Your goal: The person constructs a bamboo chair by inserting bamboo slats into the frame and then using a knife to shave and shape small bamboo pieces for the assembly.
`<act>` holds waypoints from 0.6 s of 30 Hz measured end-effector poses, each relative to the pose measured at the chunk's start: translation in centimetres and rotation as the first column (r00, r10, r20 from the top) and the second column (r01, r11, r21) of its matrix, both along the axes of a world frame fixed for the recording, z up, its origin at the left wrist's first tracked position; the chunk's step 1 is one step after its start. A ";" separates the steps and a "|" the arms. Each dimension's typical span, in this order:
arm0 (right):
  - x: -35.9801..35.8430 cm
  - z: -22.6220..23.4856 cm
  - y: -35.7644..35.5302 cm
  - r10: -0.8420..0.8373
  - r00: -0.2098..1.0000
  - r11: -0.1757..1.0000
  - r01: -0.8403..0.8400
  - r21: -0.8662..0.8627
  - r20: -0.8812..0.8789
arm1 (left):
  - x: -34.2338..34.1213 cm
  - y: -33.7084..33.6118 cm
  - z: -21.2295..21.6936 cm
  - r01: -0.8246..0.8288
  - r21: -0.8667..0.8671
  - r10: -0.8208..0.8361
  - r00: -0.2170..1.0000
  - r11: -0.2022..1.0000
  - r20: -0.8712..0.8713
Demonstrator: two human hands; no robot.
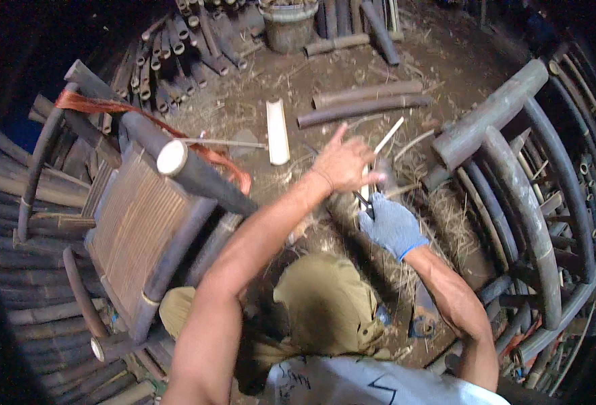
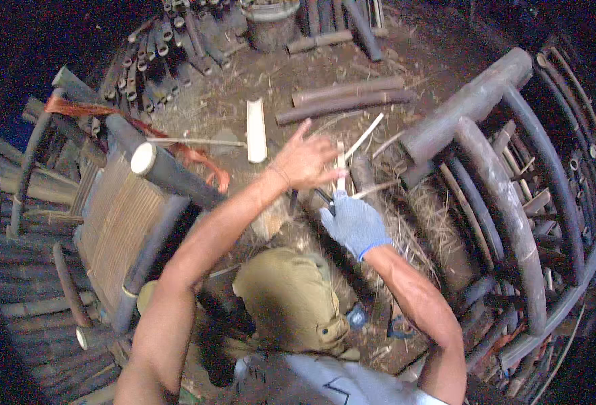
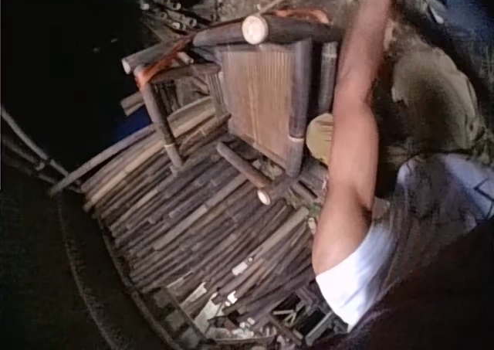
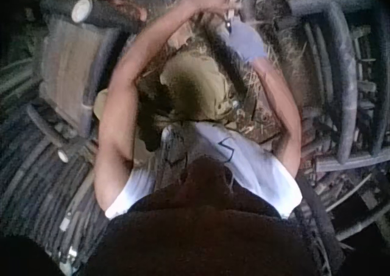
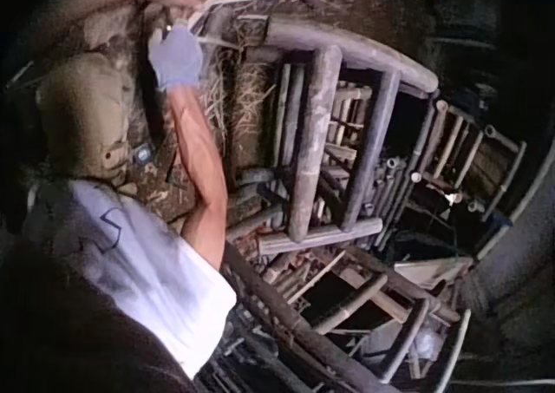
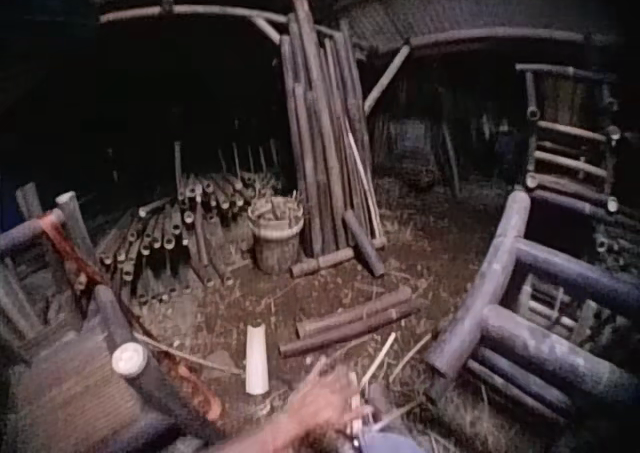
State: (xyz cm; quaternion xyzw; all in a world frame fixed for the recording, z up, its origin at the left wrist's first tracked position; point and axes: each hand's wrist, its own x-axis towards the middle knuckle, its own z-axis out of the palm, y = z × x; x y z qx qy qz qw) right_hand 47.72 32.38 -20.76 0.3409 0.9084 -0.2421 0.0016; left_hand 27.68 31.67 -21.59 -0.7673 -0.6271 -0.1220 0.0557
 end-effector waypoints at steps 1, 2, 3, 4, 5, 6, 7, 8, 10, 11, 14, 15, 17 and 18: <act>-0.1 -1.1 -0.1 0.038 0.999 0.995 -0.041 -0.091 -0.037 | -0.8 0.0 -0.2 -0.010 0.057 0.008 0.999 0.998 0.038; -0.4 -2.2 0.2 0.065 0.994 0.982 -0.080 -0.172 -0.088 | -1.2 -0.3 -0.1 -0.041 0.117 0.036 0.999 0.992 0.039; -0.3 -2.9 -0.4 0.017 0.998 0.946 -0.036 -0.323 -0.062 | -1.1 -1.2 0.2 -0.065 0.166 0.058 0.997 0.984 0.045; -0.3 -4.5 -1.0 -0.034 0.999 0.886 0.035 -0.463 0.011 | -1.2 -2.3 0.4 -0.091 0.214 0.082 0.995 0.972 0.051; 0.2 -7.4 -1.1 -0.069 0.995 0.880 0.094 -0.466 0.070 | -1.1 -3.4 1.2 -0.143 0.191 0.139 0.990 0.971 0.038; 1.2 -10.7 -1.3 -0.102 0.985 0.870 0.155 -0.468 0.137 | -1.0 -4.8 1.6 -0.211 0.065 0.204 0.974 0.975 0.101; 2.5 -13.4 -1.6 -0.165 0.979 0.863 0.203 -0.463 0.122 | -1.3 -6.4 1.8 -0.273 -0.059 0.279 0.949 0.960 0.148; 3.4 -15.6 -2.1 -0.220 0.971 0.854 0.240 -0.462 0.098 | -1.8 -8.6 1.5 -0.368 -0.289 0.408 0.908 0.884 0.093; 4.3 -17.5 -3.4 -0.287 0.950 0.889 0.312 -0.334 0.124 | -4.3 -14.0 -1.3 -0.414 -0.725 0.489 0.864 0.551 -0.122; 4.6 -17.4 -3.8 -0.299 0.952 0.904 0.304 -0.301 0.063 | -6.1 -17.6 -4.2 -0.264 -0.896 0.405 0.908 0.356 -0.107; 3.9 -13.7 -3.7 -0.331 0.930 0.912 0.272 -0.306 -0.159 | -5.6 -25.9 -10.9 -0.099 -0.980 0.642 0.766 0.173 0.036; 3.7 -14.4 -3.0 -0.324 0.918 0.928 0.261 -0.266 -0.230 | -4.8 -27.7 -12.4 -0.053 -0.981 0.835 0.535 0.186 0.129; 2.7 -13.5 -2.4 -0.335 0.921 0.936 0.302 -0.179 -0.200 | -2.0 -27.8 -13.5 0.007 -0.947 0.947 -0.006 0.320 0.320; 2.0 -11.5 -2.3 -0.281 0.933 0.957 0.255 -0.140 -0.226 | -0.2 -27.1 -11.4 0.032 -0.918 0.918 -0.047 0.395 0.393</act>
